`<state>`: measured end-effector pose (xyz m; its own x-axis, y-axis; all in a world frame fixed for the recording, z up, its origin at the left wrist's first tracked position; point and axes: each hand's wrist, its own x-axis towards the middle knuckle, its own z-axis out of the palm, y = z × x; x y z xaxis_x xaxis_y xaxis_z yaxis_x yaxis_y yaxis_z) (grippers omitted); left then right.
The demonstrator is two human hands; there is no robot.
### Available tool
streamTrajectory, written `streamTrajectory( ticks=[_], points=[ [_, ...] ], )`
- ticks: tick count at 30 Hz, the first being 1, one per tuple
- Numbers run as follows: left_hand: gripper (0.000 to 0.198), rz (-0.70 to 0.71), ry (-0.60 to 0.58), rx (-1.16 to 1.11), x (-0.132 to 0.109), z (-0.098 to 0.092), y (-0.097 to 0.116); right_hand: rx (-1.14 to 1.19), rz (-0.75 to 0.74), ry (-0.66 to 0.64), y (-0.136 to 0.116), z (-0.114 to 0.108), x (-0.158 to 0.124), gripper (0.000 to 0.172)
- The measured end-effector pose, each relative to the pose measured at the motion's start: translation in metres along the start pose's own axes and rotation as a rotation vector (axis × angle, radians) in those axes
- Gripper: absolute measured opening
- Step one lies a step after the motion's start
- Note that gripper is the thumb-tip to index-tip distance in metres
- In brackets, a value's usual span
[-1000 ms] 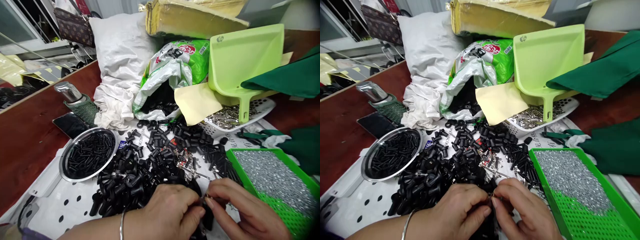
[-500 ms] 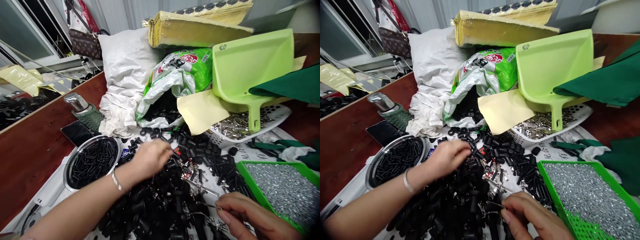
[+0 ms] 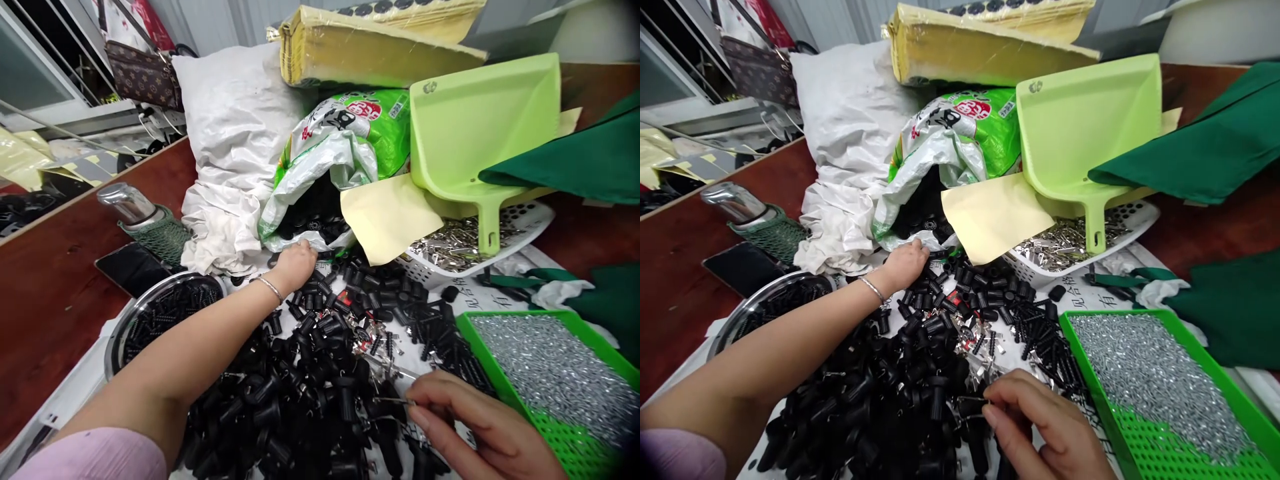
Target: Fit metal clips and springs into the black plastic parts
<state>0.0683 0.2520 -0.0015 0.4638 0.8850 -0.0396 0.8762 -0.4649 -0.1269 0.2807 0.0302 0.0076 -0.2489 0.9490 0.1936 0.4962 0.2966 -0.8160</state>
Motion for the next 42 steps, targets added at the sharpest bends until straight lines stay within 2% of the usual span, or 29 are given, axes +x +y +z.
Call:
streamTrajectory(
  ticks=[5,9,12,15,16,18,19,20,22,28,35,39,42],
  points=[
    [0.030,-0.063,0.035,-0.168,0.002,0.001,0.002,-0.056,-0.028,0.031,-0.006,-0.004,-0.001,0.006],
    [0.027,-0.054,0.082,-0.412,-0.011,-0.017,-0.004,-0.079,-0.054,0.116,-0.018,-0.012,-0.002,0.005],
    [0.028,-0.038,0.080,-0.659,-0.043,-0.036,-0.003,-0.092,-0.056,0.198,-0.027,-0.019,-0.004,0.003],
    [0.031,0.025,0.008,-0.909,-0.093,-0.050,0.008,-0.098,-0.051,0.252,-0.035,-0.021,-0.005,0.003],
    [0.031,0.045,-0.033,-1.030,-0.111,-0.052,0.014,-0.100,-0.056,0.256,-0.039,-0.020,-0.005,0.004],
    [0.030,-0.018,-0.220,-1.672,-0.145,-0.052,0.025,-0.107,-0.087,0.247,-0.048,-0.016,-0.003,0.004],
    [0.029,-0.060,-0.287,-1.889,-0.159,-0.051,0.031,-0.110,-0.111,0.240,-0.053,-0.012,-0.002,0.005],
    [0.028,-0.100,-0.345,-2.069,-0.171,-0.049,0.035,-0.109,-0.141,0.231,-0.059,-0.009,-0.001,0.005],
    [0.026,-0.149,-0.405,-2.266,-0.188,-0.044,0.042,-0.108,-0.202,0.201,-0.069,0.000,0.001,0.007],
    [0.026,-0.143,-0.414,-2.449,-0.212,-0.036,0.049,-0.121,-0.367,0.135,-0.088,0.021,0.002,0.010],
    [0.023,-0.102,-0.405,-2.481,-0.226,-0.032,0.051,-0.184,-0.423,0.064,-0.095,0.031,-0.005,0.012],
    [0.021,-0.108,-0.316,-2.456,-0.230,-0.029,0.054,-0.260,-0.478,0.076,-0.095,0.037,-0.012,0.015],
    [0.024,-0.085,-0.216,-2.378,-0.233,-0.026,0.055,-0.224,-0.416,0.079,-0.094,0.041,-0.015,0.015]
  ],
)
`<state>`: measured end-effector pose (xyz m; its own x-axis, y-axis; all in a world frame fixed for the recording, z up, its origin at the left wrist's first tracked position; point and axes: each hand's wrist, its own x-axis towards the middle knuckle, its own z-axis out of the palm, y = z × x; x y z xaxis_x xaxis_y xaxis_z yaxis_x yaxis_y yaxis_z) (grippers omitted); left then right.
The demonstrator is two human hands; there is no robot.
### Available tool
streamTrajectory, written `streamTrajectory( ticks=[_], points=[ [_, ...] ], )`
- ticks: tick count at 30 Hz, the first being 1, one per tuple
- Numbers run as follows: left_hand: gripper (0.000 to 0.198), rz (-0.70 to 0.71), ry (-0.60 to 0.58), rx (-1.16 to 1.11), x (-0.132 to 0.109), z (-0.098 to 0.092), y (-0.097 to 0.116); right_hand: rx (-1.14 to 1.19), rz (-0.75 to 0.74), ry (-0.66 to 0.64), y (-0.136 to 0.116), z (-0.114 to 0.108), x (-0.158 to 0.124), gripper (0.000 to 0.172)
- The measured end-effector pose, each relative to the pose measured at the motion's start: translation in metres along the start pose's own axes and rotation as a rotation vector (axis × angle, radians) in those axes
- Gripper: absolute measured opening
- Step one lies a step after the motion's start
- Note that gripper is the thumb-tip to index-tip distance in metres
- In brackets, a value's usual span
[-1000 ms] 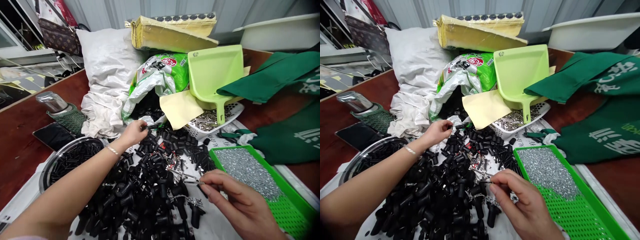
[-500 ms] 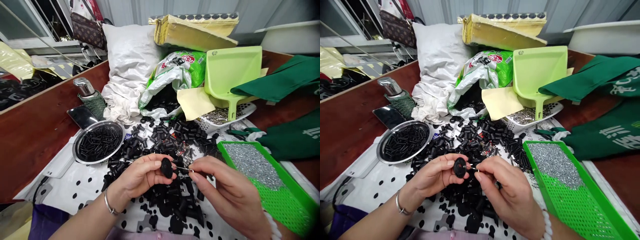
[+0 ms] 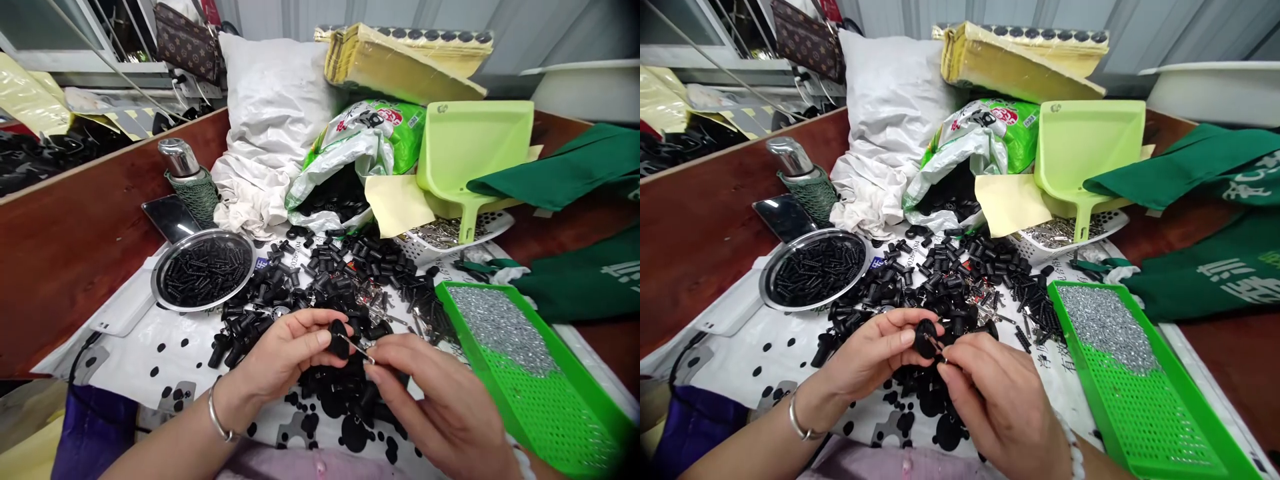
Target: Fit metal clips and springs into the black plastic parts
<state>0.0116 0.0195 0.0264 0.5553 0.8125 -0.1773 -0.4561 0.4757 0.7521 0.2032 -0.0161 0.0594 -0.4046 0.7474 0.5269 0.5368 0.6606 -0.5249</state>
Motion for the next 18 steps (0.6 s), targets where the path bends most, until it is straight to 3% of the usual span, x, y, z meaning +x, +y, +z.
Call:
streamTrajectory(
  ticks=[4,7,9,18],
  points=[
    [0.028,0.153,-0.005,0.295,-0.007,-0.004,-0.002,0.104,0.164,-0.019,0.001,0.001,-0.001,0.010],
    [0.034,0.413,0.005,0.694,-0.013,-0.007,-0.003,0.209,0.308,0.001,0.004,0.001,-0.002,0.007],
    [0.037,0.524,-0.004,0.841,-0.015,-0.007,-0.004,0.270,0.371,0.007,0.006,0.003,-0.004,0.007],
    [0.027,0.179,-0.011,0.339,-0.010,0.006,-0.010,0.262,0.200,-0.024,0.008,0.019,-0.007,0.012]
  ],
)
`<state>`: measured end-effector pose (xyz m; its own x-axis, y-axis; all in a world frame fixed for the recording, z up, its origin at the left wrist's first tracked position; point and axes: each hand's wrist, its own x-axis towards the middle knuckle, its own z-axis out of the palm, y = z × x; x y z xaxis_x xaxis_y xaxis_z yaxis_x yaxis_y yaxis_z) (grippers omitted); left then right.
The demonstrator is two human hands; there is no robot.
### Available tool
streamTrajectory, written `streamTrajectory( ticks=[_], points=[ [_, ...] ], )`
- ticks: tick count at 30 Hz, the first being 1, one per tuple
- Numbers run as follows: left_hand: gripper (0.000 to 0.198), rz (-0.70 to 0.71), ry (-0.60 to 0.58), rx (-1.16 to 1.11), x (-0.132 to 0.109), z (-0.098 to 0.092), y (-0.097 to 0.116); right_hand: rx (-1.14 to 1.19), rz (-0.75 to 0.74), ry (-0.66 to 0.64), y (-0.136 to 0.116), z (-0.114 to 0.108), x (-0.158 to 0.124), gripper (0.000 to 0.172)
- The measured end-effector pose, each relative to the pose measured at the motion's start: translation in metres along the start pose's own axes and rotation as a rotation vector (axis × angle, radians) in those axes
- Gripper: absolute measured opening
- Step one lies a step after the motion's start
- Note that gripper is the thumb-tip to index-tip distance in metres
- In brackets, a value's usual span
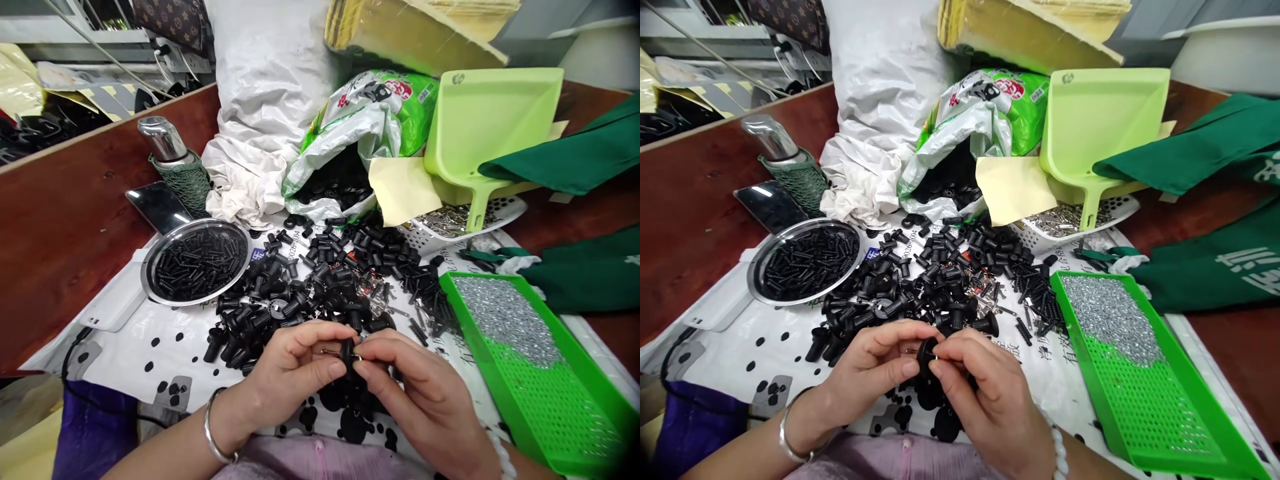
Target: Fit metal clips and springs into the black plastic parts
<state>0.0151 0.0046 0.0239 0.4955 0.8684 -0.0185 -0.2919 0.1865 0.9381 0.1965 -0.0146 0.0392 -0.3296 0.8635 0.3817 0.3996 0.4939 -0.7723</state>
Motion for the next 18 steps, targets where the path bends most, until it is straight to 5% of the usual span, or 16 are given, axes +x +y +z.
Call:
streamTrajectory(
  ticks=[9,13,18],
  points=[
    [0.033,-0.247,-0.042,0.097,-0.007,-0.010,-0.005,-0.046,-0.032,-0.197,0.008,-0.001,0.003,0.010],
    [0.045,-0.105,-0.224,0.386,-0.013,-0.011,-0.004,-0.090,-0.051,-0.291,0.011,-0.004,0.004,0.012],
    [0.035,0.146,-0.170,0.911,-0.013,-0.011,-0.007,-0.221,-0.135,-0.332,0.018,-0.003,0.001,0.013]
  ],
)
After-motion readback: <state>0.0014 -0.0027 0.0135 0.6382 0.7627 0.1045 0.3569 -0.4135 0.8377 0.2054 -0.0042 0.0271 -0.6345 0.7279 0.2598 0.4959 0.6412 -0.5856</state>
